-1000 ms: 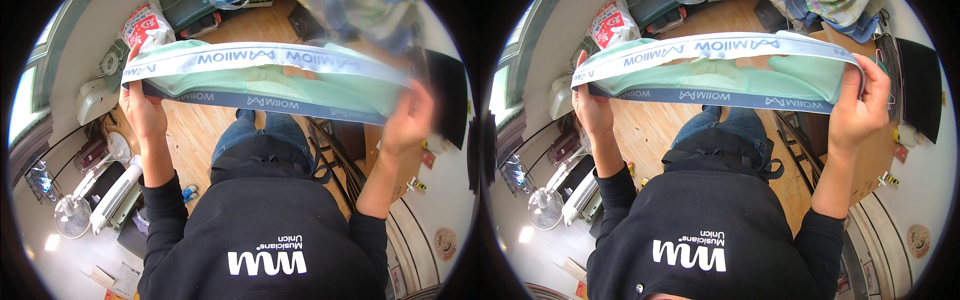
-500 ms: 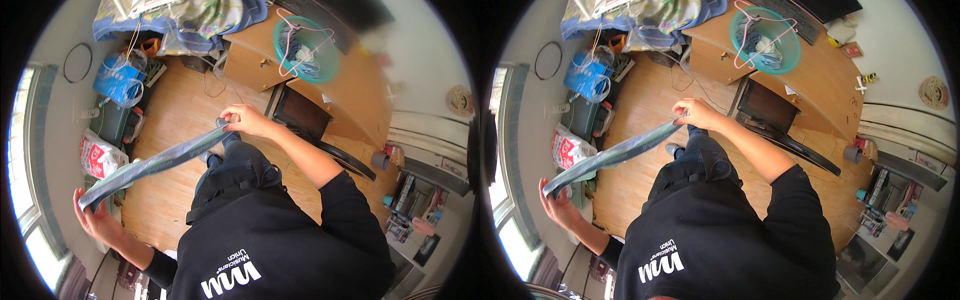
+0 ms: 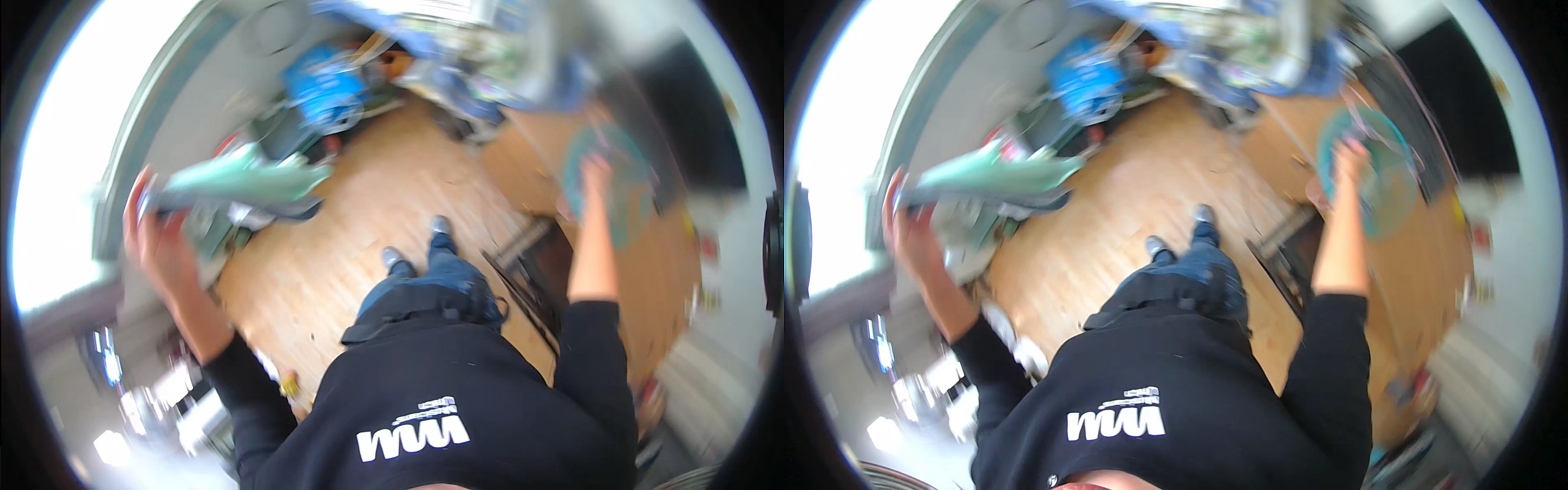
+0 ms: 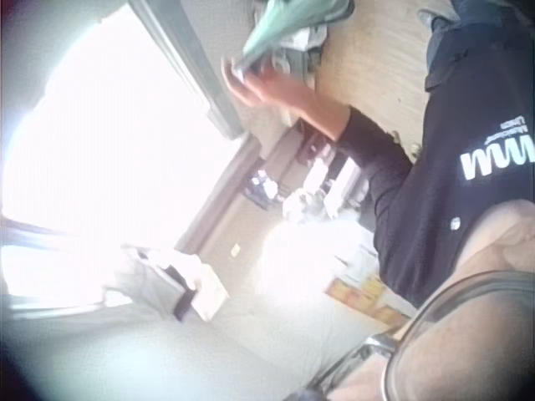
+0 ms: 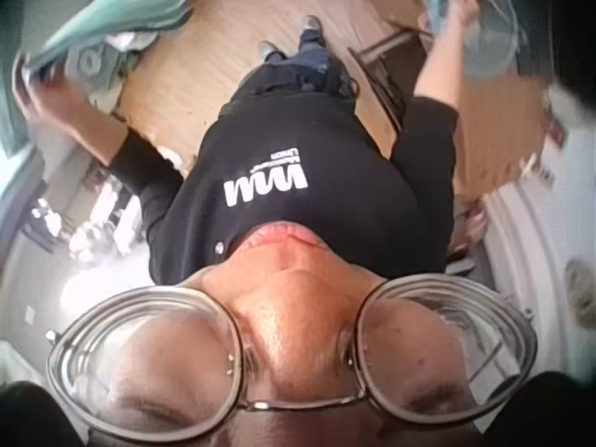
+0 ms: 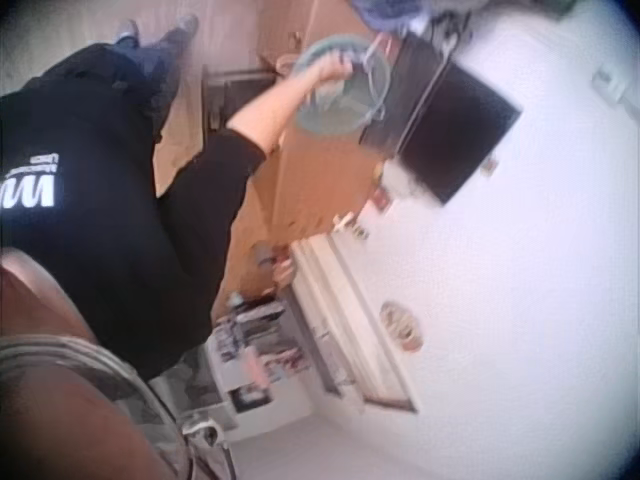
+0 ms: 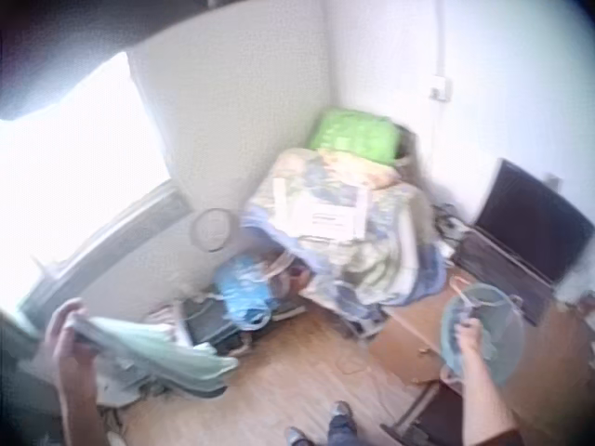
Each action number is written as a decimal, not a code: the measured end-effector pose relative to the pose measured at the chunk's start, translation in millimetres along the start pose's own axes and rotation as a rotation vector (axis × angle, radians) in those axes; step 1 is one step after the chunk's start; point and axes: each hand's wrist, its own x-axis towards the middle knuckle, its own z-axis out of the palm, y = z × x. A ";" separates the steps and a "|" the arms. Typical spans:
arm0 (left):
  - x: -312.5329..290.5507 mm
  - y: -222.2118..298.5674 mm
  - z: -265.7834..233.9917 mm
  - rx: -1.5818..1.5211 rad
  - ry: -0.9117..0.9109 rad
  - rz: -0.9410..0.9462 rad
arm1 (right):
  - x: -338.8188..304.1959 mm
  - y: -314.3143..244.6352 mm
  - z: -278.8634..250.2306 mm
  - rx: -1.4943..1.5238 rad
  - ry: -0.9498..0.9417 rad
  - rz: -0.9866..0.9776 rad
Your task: The person repeatedly picks up small garments from a basin, places each on a hanger, and hangs them on a window-mounted drying rack. The items include light-colored undergarments and socks. The person handles each item one at a time and returns to the basin for the next piece.
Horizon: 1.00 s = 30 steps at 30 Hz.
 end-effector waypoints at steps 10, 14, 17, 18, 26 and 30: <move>31.7 69.0 11.3 0.151 0.036 0.127 | -143.9 -186.0 -27.5 0.381 0.075 -0.489; 70.6 90.9 13.0 0.164 -0.116 0.228 | -151.1 -238.2 10.1 0.456 -0.204 -0.389; 69.3 118.7 -1.9 0.184 -0.123 0.290 | -165.5 -279.3 74.4 0.349 -0.244 -0.513; 72.5 122.1 -2.3 0.198 -0.151 0.325 | -177.0 -288.2 86.4 0.346 -0.280 -0.599; 55.1 138.5 -17.3 0.285 -0.043 0.265 | -256.3 -347.4 148.0 0.716 -0.731 -0.642; 61.6 127.3 -19.9 0.284 -0.025 0.110 | -275.9 -358.7 174.7 0.800 -0.937 -0.606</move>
